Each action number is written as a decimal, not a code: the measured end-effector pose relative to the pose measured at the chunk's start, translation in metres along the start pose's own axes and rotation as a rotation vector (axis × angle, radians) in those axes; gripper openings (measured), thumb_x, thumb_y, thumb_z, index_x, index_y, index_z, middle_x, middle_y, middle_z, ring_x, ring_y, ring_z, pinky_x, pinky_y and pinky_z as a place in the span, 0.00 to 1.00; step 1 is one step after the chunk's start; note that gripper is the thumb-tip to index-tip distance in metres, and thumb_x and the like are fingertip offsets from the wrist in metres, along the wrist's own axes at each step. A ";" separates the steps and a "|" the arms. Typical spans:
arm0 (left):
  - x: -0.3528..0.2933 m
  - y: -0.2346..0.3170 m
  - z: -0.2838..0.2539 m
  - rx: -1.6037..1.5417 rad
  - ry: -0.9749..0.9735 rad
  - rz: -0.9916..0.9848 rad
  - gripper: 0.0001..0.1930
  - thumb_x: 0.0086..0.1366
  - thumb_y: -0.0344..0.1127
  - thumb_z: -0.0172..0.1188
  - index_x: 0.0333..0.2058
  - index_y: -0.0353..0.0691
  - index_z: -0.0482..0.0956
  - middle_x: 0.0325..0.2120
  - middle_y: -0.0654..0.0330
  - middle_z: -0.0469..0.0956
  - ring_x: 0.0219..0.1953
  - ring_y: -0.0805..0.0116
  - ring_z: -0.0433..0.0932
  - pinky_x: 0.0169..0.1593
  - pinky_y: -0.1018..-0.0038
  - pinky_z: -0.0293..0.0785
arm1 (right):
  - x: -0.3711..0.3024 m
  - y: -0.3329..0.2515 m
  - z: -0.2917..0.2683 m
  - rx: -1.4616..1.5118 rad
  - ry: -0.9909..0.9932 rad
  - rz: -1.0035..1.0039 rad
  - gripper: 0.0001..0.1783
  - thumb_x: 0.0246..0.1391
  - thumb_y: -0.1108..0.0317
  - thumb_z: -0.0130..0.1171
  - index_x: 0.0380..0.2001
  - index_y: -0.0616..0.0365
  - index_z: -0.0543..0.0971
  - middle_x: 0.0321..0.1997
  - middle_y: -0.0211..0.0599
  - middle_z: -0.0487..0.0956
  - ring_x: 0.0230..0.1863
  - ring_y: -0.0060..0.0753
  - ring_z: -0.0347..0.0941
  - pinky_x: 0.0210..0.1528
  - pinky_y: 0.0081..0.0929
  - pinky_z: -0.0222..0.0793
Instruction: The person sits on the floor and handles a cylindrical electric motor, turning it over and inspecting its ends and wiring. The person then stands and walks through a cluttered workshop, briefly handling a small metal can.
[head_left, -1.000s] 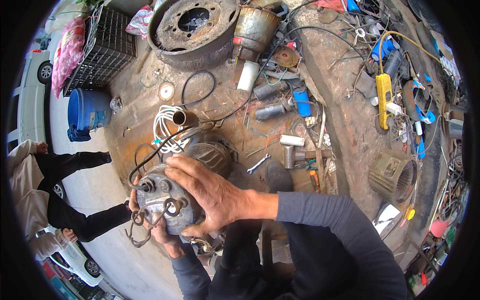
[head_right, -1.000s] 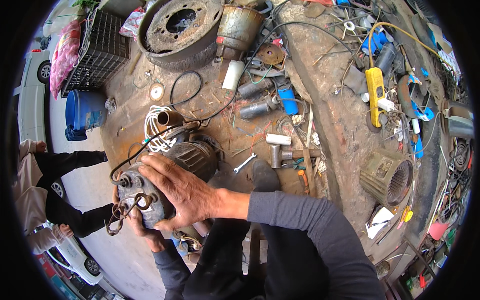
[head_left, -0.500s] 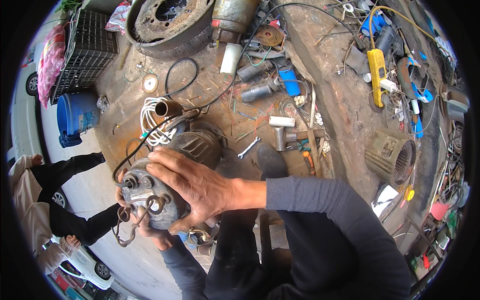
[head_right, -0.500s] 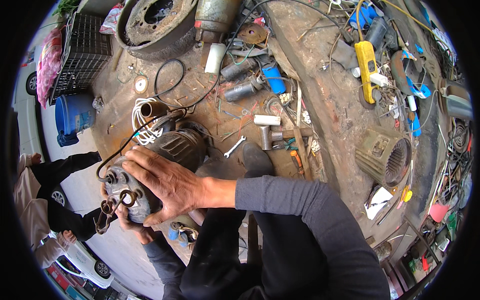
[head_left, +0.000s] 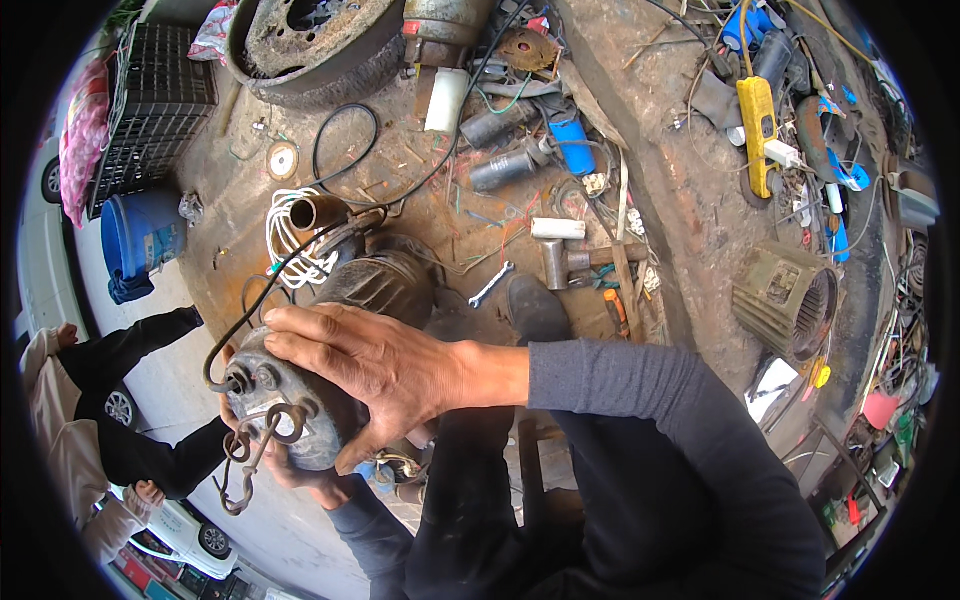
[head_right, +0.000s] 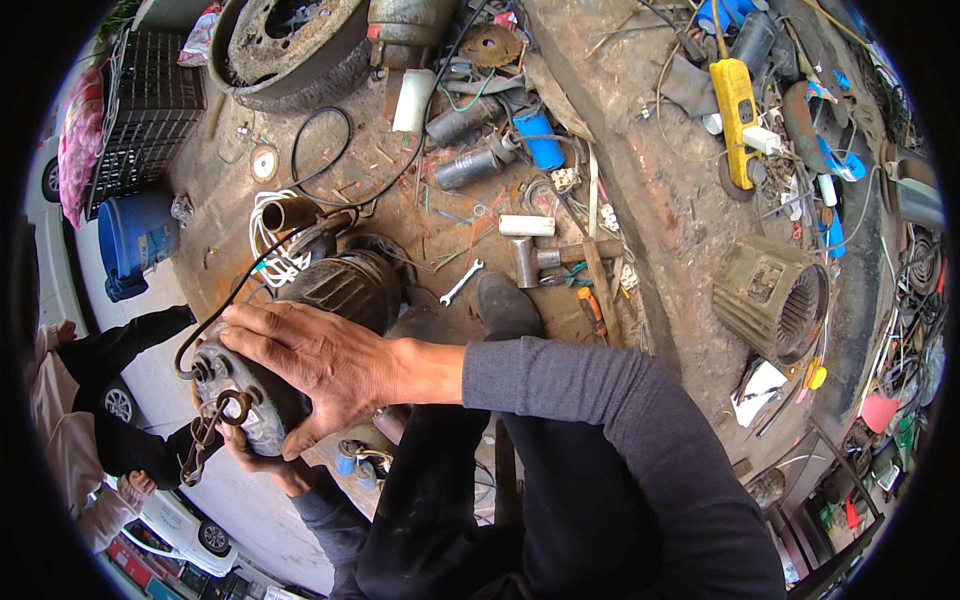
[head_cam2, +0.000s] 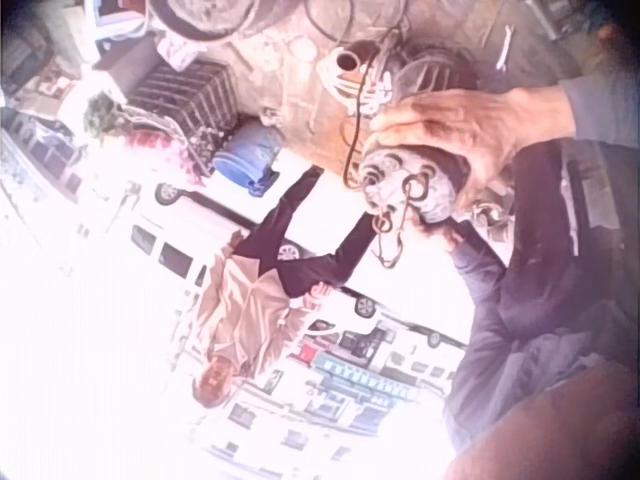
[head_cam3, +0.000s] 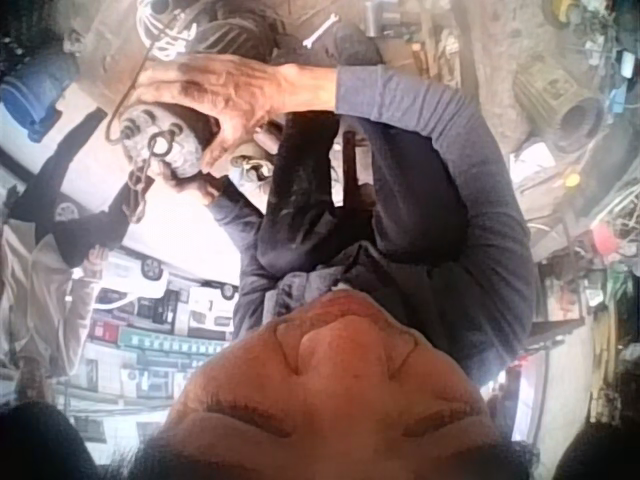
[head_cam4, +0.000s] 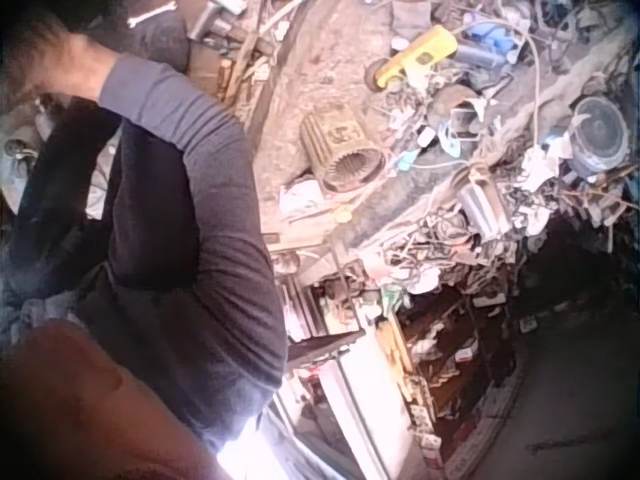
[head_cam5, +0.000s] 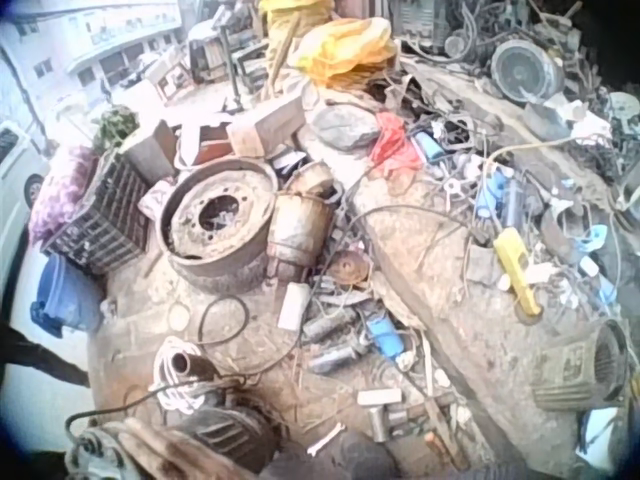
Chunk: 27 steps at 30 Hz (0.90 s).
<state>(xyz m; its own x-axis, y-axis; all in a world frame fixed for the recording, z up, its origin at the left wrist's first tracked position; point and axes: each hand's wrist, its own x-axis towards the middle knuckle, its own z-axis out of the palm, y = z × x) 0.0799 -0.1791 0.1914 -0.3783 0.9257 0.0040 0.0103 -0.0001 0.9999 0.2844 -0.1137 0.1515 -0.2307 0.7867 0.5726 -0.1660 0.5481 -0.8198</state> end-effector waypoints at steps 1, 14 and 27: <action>0.001 0.000 0.000 -0.001 0.000 -0.002 0.49 0.57 0.57 0.56 0.74 0.41 0.53 0.69 0.43 0.63 0.69 0.45 0.67 0.70 0.51 0.68 | 0.000 0.000 -0.001 0.009 -0.007 -0.001 0.76 0.25 0.43 0.85 0.75 0.62 0.54 0.77 0.55 0.55 0.71 0.63 0.62 0.71 0.54 0.64; -0.012 -0.004 -0.011 -0.058 0.102 -0.062 0.49 0.56 0.49 0.63 0.73 0.37 0.54 0.64 0.44 0.68 0.61 0.52 0.74 0.65 0.59 0.72 | 0.007 0.006 -0.011 -0.018 -0.148 0.039 0.71 0.31 0.46 0.83 0.74 0.64 0.56 0.77 0.52 0.56 0.67 0.59 0.67 0.68 0.49 0.67; -0.023 -0.012 -0.030 -0.033 0.178 -0.100 0.41 0.66 0.45 0.55 0.74 0.37 0.54 0.58 0.47 0.74 0.54 0.57 0.80 0.58 0.61 0.79 | 0.010 0.008 -0.017 0.023 -0.177 0.041 0.72 0.26 0.51 0.85 0.74 0.62 0.57 0.77 0.49 0.57 0.72 0.57 0.63 0.72 0.48 0.64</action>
<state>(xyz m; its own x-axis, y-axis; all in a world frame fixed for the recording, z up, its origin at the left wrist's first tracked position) 0.0605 -0.2122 0.1794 -0.5334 0.8403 -0.0968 -0.0647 0.0736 0.9952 0.2970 -0.0969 0.1510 -0.4027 0.7449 0.5319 -0.1744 0.5080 -0.8435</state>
